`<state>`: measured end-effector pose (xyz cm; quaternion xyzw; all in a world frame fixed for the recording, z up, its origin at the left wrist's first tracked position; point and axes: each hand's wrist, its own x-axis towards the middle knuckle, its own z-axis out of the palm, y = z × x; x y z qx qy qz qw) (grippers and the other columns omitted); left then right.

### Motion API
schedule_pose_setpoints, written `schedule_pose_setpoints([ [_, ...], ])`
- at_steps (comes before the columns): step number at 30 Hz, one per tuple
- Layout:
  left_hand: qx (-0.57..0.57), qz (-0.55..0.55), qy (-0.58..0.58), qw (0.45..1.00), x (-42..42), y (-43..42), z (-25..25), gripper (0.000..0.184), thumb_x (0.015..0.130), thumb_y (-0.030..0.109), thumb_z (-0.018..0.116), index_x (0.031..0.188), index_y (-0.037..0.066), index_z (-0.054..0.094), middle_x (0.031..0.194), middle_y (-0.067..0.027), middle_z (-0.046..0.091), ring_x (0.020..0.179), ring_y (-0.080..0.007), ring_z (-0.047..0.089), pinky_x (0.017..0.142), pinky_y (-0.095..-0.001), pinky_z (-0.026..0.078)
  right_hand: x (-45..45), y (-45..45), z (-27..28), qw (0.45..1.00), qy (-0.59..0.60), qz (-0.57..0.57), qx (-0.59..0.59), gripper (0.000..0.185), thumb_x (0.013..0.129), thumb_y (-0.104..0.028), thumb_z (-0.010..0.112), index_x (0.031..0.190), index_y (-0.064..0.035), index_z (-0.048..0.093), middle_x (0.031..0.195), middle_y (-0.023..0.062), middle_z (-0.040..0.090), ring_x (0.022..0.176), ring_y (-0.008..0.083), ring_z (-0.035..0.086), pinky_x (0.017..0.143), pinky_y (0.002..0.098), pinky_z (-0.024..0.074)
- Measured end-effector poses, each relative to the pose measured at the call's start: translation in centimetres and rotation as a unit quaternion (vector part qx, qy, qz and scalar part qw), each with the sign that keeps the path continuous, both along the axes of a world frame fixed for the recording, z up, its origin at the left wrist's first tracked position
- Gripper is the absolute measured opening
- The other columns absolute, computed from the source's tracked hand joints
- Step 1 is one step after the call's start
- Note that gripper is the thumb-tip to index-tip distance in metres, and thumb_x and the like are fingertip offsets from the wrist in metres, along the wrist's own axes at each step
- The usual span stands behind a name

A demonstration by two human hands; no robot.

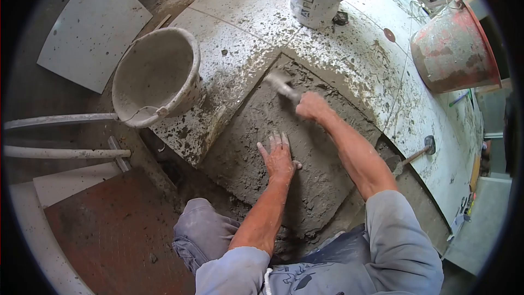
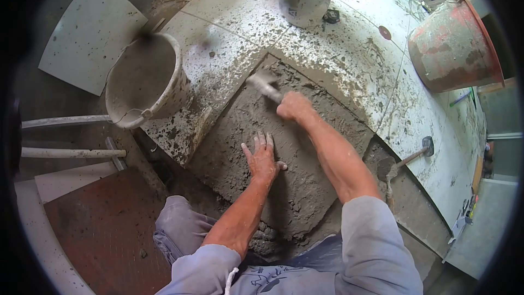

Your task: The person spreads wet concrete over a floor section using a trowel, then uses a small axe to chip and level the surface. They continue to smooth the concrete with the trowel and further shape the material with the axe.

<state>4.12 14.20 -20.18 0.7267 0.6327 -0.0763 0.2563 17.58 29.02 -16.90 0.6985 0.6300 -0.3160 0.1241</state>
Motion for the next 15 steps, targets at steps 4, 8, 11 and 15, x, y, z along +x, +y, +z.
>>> schedule_pose_setpoints([
  [4, -0.008, 0.0, 0.009, 1.0, 0.3, 0.7, 0.1, 0.11, 0.062, 0.047, 0.082, 0.147, 0.008, 0.025, 0.154, -0.012, 0.024, 0.143, -0.026, 0.021, 0.113, -0.0602, 0.01, -0.2, -4.0, 0.7, 0.989, -0.011, 0.145, 0.041, 0.032, 0.068, -0.017, 0.054, 0.09, 0.0021, 0.068, 0.089, 0.0255, 0.067, 0.085, 0.0403, 0.066, 0.078, 0.046, 0.053],
  [8, -0.004, 0.004, -0.002, 1.0, -0.1, 0.2, 0.0, 0.111, 0.062, 0.046, 0.082, 0.148, 0.008, 0.025, 0.155, -0.0114, 0.022, 0.143, -0.025, 0.02, 0.113, -0.0602, 0.01, 1.2, -1.0, -2.6, 0.991, 0.046, -0.085, 0.087, 0.031, 0.068, -0.016, 0.054, 0.089, 0.0029, 0.068, 0.09, 0.0259, 0.066, 0.086, 0.04, 0.066, 0.079, 0.0464, 0.0528],
  [11, -0.02, 0.009, 0.005, 1.0, 0.2, 0.2, 0.0, 0.11, 0.062, 0.046, 0.082, 0.148, 0.009, 0.024, 0.154, -0.0111, 0.023, 0.144, -0.0243, 0.02, 0.113, -0.0607, 0.01, 0.7, -0.1, -1.8, 0.998, 0.036, -0.046, 0.04, 0.032, 0.069, -0.018, 0.054, 0.091, -0.0005, 0.07, 0.098, 0.0243, 0.067, 0.094, 0.0393, 0.065, 0.084, 0.0457, 0.0523],
  [15, -0.006, -0.005, 0.029, 1.0, 0.6, 0.6, -0.1, 0.11, 0.062, 0.047, 0.082, 0.148, 0.01, 0.024, 0.154, -0.0114, 0.024, 0.143, -0.0246, 0.02, 0.113, -0.0613, 0.009, 0.8, -4.5, -0.2, 0.999, -0.002, 0.012, 0.032, 0.034, 0.068, -0.016, 0.055, 0.092, 0.0026, 0.07, 0.097, 0.0248, 0.067, 0.094, 0.0396, 0.065, 0.085, 0.0454, 0.052],
])
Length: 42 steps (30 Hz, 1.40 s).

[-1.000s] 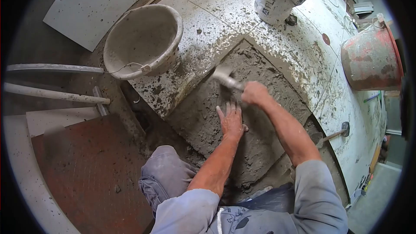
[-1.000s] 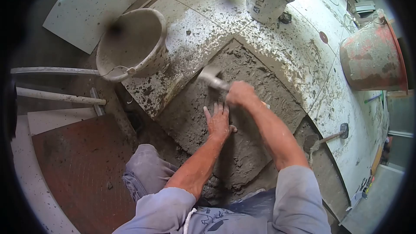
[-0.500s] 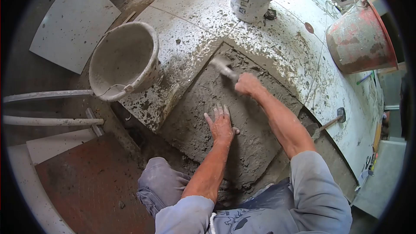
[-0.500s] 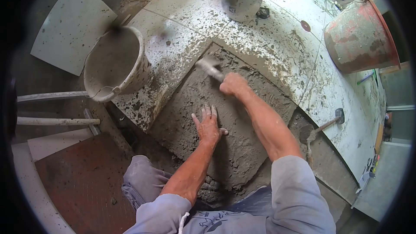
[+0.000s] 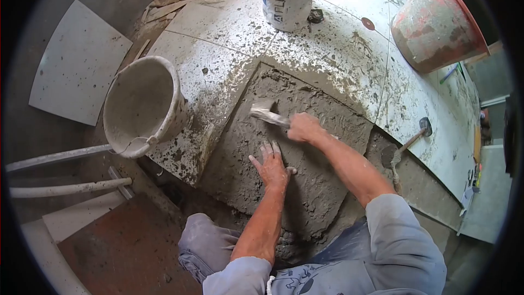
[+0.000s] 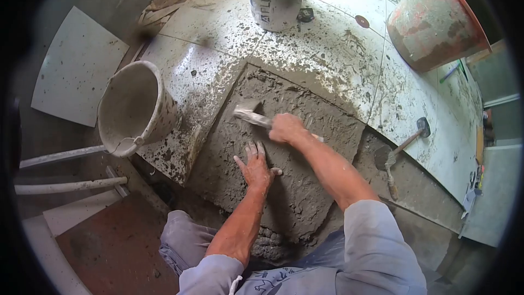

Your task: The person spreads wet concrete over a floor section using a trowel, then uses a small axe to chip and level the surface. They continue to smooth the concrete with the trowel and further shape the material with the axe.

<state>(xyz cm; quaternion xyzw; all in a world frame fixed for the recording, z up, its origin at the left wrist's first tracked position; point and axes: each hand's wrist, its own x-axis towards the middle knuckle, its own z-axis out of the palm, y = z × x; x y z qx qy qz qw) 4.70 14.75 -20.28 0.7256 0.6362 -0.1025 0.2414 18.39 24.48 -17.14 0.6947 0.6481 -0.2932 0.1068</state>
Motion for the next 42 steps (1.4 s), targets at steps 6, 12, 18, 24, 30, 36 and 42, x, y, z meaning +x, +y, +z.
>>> schedule_pose_setpoints([
  [6, -0.013, 0.004, 0.001, 1.0, 0.0, -0.4, 0.2, 0.11, 0.062, 0.049, 0.081, 0.148, 0.01, 0.025, 0.154, -0.0108, 0.023, 0.144, -0.0233, 0.018, 0.112, -0.0629, 0.009, -2.2, -0.6, -3.1, 0.983, 0.084, -0.161, -0.006, 0.035, 0.07, -0.017, 0.055, 0.096, 0.0031, 0.069, 0.1, 0.0256, 0.066, 0.096, 0.0404, 0.064, 0.087, 0.0457, 0.0512],
  [12, -0.01, 0.0, 0.008, 1.0, 0.0, -0.6, 0.2, 0.11, 0.064, 0.047, 0.08, 0.149, 0.01, 0.022, 0.155, -0.009, 0.022, 0.143, -0.0242, 0.019, 0.111, -0.0645, 0.009, -0.5, -3.2, -0.4, 0.998, 0.033, -0.005, -0.055, 0.034, 0.072, -0.018, 0.055, 0.096, 0.0014, 0.069, 0.101, 0.0246, 0.066, 0.097, 0.038, 0.065, 0.084, 0.0438, 0.0525],
  [18, 0.007, -0.002, 0.003, 1.0, 0.2, -0.2, -0.2, 0.11, 0.063, 0.048, 0.081, 0.149, 0.01, 0.022, 0.154, -0.0094, 0.023, 0.144, -0.0229, 0.019, 0.112, -0.0645, 0.009, -2.3, -3.2, -1.6, 0.995, 0.057, -0.082, -0.028, 0.033, 0.072, -0.018, 0.056, 0.095, 0.0004, 0.069, 0.101, 0.0205, 0.068, 0.097, 0.0352, 0.066, 0.085, 0.0447, 0.052],
  [24, 0.004, 0.018, -0.004, 1.0, 0.0, -0.5, -0.4, 0.112, 0.06, 0.049, 0.082, 0.148, 0.01, 0.025, 0.154, -0.0107, 0.025, 0.144, -0.0238, 0.018, 0.113, -0.0625, 0.007, 0.9, -2.8, -1.2, 0.998, 0.046, -0.046, -0.025, 0.032, 0.072, -0.018, 0.057, 0.095, -0.0005, 0.07, 0.099, 0.0223, 0.068, 0.097, 0.0349, 0.066, 0.086, 0.0455, 0.0512],
  [30, -0.025, 0.012, 0.024, 0.999, 0.6, -0.1, 1.0, 0.112, 0.063, 0.047, 0.081, 0.149, 0.011, 0.02, 0.154, -0.0098, 0.024, 0.143, -0.023, 0.019, 0.113, -0.062, 0.01, -0.7, -1.7, -0.2, 0.991, 0.099, -0.073, 0.057, 0.034, 0.072, -0.014, 0.053, 0.098, 0.0015, 0.067, 0.098, 0.0254, 0.066, 0.099, 0.0388, 0.063, 0.088, 0.0453, 0.0497],
  [36, -0.005, 0.011, 0.018, 1.0, 0.4, -0.4, 0.7, 0.111, 0.063, 0.048, 0.081, 0.149, 0.011, 0.022, 0.154, -0.0094, 0.025, 0.143, -0.0226, 0.02, 0.112, -0.063, 0.011, 0.8, -1.2, -0.3, 0.984, 0.132, -0.108, 0.045, 0.032, 0.072, -0.014, 0.052, 0.096, 0.0013, 0.067, 0.099, 0.026, 0.065, 0.099, 0.0401, 0.062, 0.09, 0.046, 0.0487],
  [42, -0.004, 0.01, 0.024, 1.0, 0.4, -0.2, 0.2, 0.11, 0.061, 0.048, 0.082, 0.148, 0.011, 0.026, 0.154, -0.0097, 0.024, 0.143, -0.0228, 0.02, 0.111, -0.0652, 0.012, -1.8, -1.8, 1.3, 0.978, 0.135, -0.143, 0.067, 0.032, 0.072, -0.014, 0.052, 0.096, 0.0011, 0.067, 0.1, 0.0274, 0.065, 0.098, 0.0406, 0.063, 0.089, 0.0468, 0.0492],
])
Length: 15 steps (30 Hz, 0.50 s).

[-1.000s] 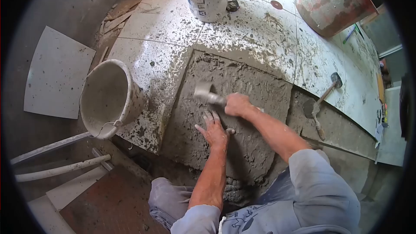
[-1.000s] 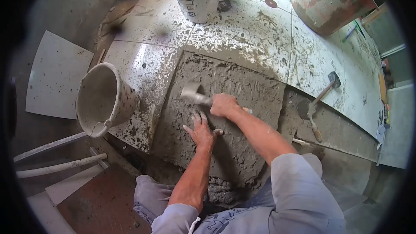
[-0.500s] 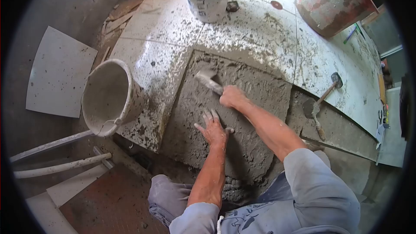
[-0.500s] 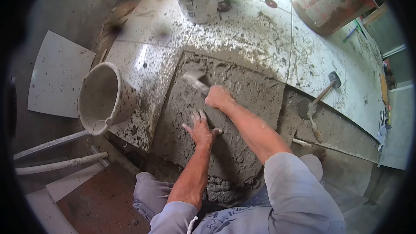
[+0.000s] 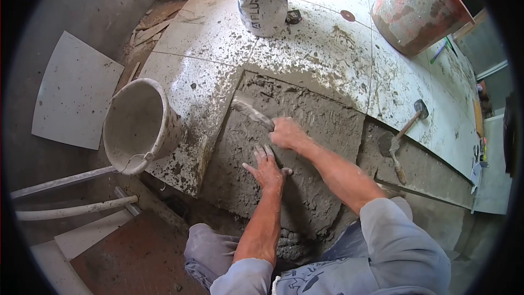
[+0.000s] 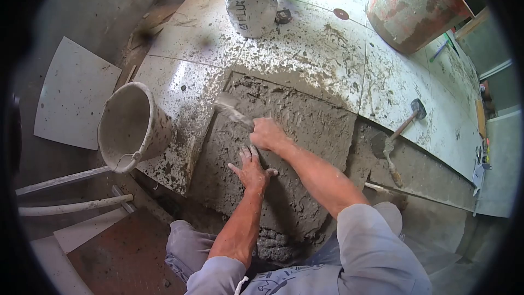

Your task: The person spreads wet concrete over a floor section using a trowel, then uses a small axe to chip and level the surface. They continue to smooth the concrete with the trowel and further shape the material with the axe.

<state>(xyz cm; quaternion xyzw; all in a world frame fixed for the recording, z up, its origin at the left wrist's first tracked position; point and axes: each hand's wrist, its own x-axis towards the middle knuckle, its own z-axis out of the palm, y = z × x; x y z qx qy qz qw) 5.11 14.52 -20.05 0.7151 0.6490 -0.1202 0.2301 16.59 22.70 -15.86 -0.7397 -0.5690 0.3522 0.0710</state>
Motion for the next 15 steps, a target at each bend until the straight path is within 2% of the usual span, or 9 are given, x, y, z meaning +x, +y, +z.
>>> schedule_pose_setpoints([
  [2, -0.006, -0.007, -0.009, 1.0, -0.3, -0.2, -0.2, 0.11, 0.061, 0.049, 0.082, 0.148, 0.011, 0.026, 0.154, -0.0094, 0.023, 0.143, -0.0226, 0.02, 0.11, -0.0659, 0.012, -0.7, -0.6, 0.9, 0.996, 0.004, 0.053, 0.066, 0.032, 0.073, -0.015, 0.052, 0.096, 0.0009, 0.067, 0.099, 0.0273, 0.065, 0.097, 0.0413, 0.063, 0.089, 0.0468, 0.0493],
  [3, -0.005, -0.008, -0.007, 1.0, -0.4, -0.3, -0.2, 0.11, 0.061, 0.049, 0.082, 0.148, 0.011, 0.026, 0.154, -0.0094, 0.023, 0.143, -0.0226, 0.02, 0.11, -0.0659, 0.012, -0.5, -0.1, -0.6, 0.996, 0.006, 0.051, 0.067, 0.032, 0.073, -0.015, 0.052, 0.096, 0.0009, 0.067, 0.099, 0.0273, 0.065, 0.097, 0.0413, 0.063, 0.089, 0.0468, 0.0493],
  [4, -0.002, -0.004, -0.007, 1.0, -0.4, -0.5, 0.1, 0.11, 0.061, 0.049, 0.082, 0.147, 0.011, 0.026, 0.154, -0.0092, 0.023, 0.143, -0.0226, 0.019, 0.11, -0.0661, 0.012, 0.3, 0.9, -3.0, 0.999, -0.001, 0.025, 0.032, 0.031, 0.072, -0.015, 0.052, 0.095, 0.0011, 0.067, 0.098, 0.0271, 0.065, 0.097, 0.0418, 0.063, 0.088, 0.0472, 0.0492],
  [6, 0.01, 0.0, -0.011, 1.0, 0.0, 0.0, 0.3, 0.109, 0.061, 0.049, 0.082, 0.147, 0.011, 0.027, 0.154, -0.009, 0.023, 0.143, -0.0226, 0.019, 0.11, -0.0663, 0.013, 0.8, 2.4, -3.9, 1.0, -0.012, -0.001, 0.005, 0.03, 0.072, -0.015, 0.052, 0.093, 0.0013, 0.066, 0.097, 0.027, 0.065, 0.097, 0.0423, 0.063, 0.088, 0.0476, 0.049],
  [9, -0.005, 0.009, -0.009, 1.0, 0.2, -0.3, 0.4, 0.109, 0.061, 0.049, 0.082, 0.147, 0.011, 0.027, 0.155, -0.0087, 0.023, 0.143, -0.0226, 0.02, 0.11, -0.0665, 0.012, -0.7, 2.4, -2.6, 0.999, -0.002, 0.028, -0.038, 0.033, 0.073, -0.016, 0.053, 0.098, 0.0013, 0.067, 0.099, 0.0265, 0.065, 0.098, 0.0423, 0.062, 0.088, 0.048, 0.0489],
  [11, -0.013, 0.002, -0.011, 1.0, 0.0, -0.2, 0.9, 0.111, 0.06, 0.049, 0.082, 0.148, 0.011, 0.026, 0.154, -0.0093, 0.023, 0.143, -0.0226, 0.02, 0.11, -0.0667, 0.011, -2.0, 0.7, 1.0, 0.999, 0.033, 0.014, 0.009, 0.038, 0.073, -0.017, 0.053, 0.105, 0.001, 0.066, 0.103, 0.0262, 0.065, 0.099, 0.0414, 0.063, 0.088, 0.047, 0.0494],
  [12, -0.013, 0.0, -0.007, 1.0, -0.1, -0.3, 0.8, 0.111, 0.06, 0.049, 0.082, 0.148, 0.011, 0.026, 0.154, -0.0093, 0.023, 0.143, -0.0226, 0.02, 0.11, -0.0667, 0.011, -2.0, 0.4, 1.4, 0.999, 0.037, 0.011, 0.009, 0.038, 0.073, -0.017, 0.053, 0.105, 0.001, 0.066, 0.103, 0.0262, 0.065, 0.099, 0.0414, 0.063, 0.088, 0.047, 0.0494],
  [14, -0.018, 0.0, -0.025, 1.0, -0.2, -0.1, 0.4, 0.111, 0.061, 0.047, 0.083, 0.148, 0.01, 0.024, 0.155, -0.0096, 0.022, 0.143, -0.0227, 0.02, 0.11, -0.067, 0.011, -1.7, 0.1, 1.7, 0.994, -0.009, 0.082, 0.067, 0.031, 0.07, -0.014, 0.055, 0.095, 0.0006, 0.068, 0.097, 0.0274, 0.065, 0.095, 0.041, 0.063, 0.086, 0.0471, 0.0497],
  [15, -0.02, 0.001, -0.023, 1.0, -0.4, -0.4, 0.1, 0.111, 0.061, 0.047, 0.083, 0.148, 0.01, 0.024, 0.155, -0.0096, 0.022, 0.143, -0.0227, 0.02, 0.11, -0.067, 0.011, -1.4, 0.6, 0.3, 0.994, -0.008, 0.082, 0.065, 0.031, 0.07, -0.014, 0.055, 0.095, 0.0006, 0.068, 0.097, 0.0274, 0.065, 0.095, 0.041, 0.063, 0.086, 0.0471, 0.0497],
])
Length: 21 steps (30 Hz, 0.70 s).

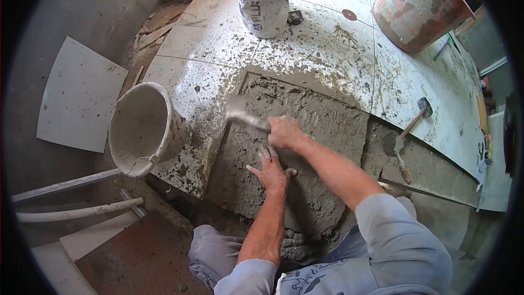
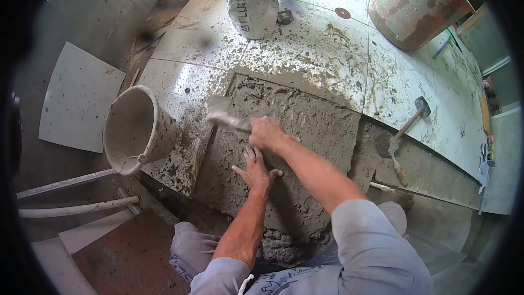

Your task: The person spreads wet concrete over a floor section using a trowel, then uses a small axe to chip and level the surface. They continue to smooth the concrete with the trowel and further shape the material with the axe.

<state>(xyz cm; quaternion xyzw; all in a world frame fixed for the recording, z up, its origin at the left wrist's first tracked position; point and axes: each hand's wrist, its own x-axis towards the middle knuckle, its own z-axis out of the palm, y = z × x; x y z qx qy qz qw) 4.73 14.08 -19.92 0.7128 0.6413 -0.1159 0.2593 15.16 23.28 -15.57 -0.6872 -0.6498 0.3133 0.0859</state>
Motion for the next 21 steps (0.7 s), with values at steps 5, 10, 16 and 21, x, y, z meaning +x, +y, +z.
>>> schedule_pose_setpoints([
  [5, 0.006, 0.011, 0.006, 1.0, 0.2, 0.2, 0.3, 0.112, 0.06, 0.045, 0.084, 0.149, 0.012, 0.023, 0.155, -0.0094, 0.021, 0.143, -0.0233, 0.02, 0.109, -0.0677, 0.012, -0.6, 2.7, -3.0, 0.988, -0.003, -0.121, -0.095, 0.029, 0.072, -0.016, 0.055, 0.093, -0.0008, 0.067, 0.097, 0.0252, 0.066, 0.097, 0.0389, 0.064, 0.087, 0.0475, 0.0494],
  [10, 0.012, 0.006, -0.005, 1.0, 0.2, 0.2, 0.0, 0.112, 0.061, 0.045, 0.084, 0.149, 0.011, 0.023, 0.155, -0.0095, 0.022, 0.143, -0.0238, 0.02, 0.109, -0.0683, 0.011, -1.3, 0.9, -0.8, 0.997, 0.016, -0.072, -0.03, 0.033, 0.072, -0.016, 0.054, 0.095, 0.0021, 0.068, 0.101, 0.0256, 0.066, 0.099, 0.0387, 0.064, 0.089, 0.0461, 0.0493],
  [16, 0.002, 0.026, -0.012, 1.0, 0.5, 0.4, 0.1, 0.11, 0.062, 0.043, 0.083, 0.149, 0.013, 0.022, 0.155, -0.0084, 0.022, 0.143, -0.0235, 0.02, 0.108, -0.0692, 0.01, -1.6, 3.3, -2.7, 0.985, 0.006, -0.132, -0.109, 0.037, 0.074, -0.016, 0.054, 0.104, 0.0027, 0.066, 0.105, 0.0285, 0.064, 0.101, 0.0394, 0.063, 0.088, 0.0458, 0.0503],
  [21, 0.044, 0.012, -0.049, 0.998, -0.4, -0.2, -1.5, 0.111, 0.062, 0.045, 0.082, 0.149, 0.014, 0.021, 0.155, -0.0077, 0.023, 0.144, -0.0212, 0.02, 0.109, -0.0691, 0.01, -2.6, 0.0, 1.8, 0.997, -0.013, 0.006, -0.073, 0.039, 0.073, -0.015, 0.055, 0.108, 0.0007, 0.066, 0.105, 0.0286, 0.064, 0.102, 0.0392, 0.063, 0.089, 0.0454, 0.0503],
])
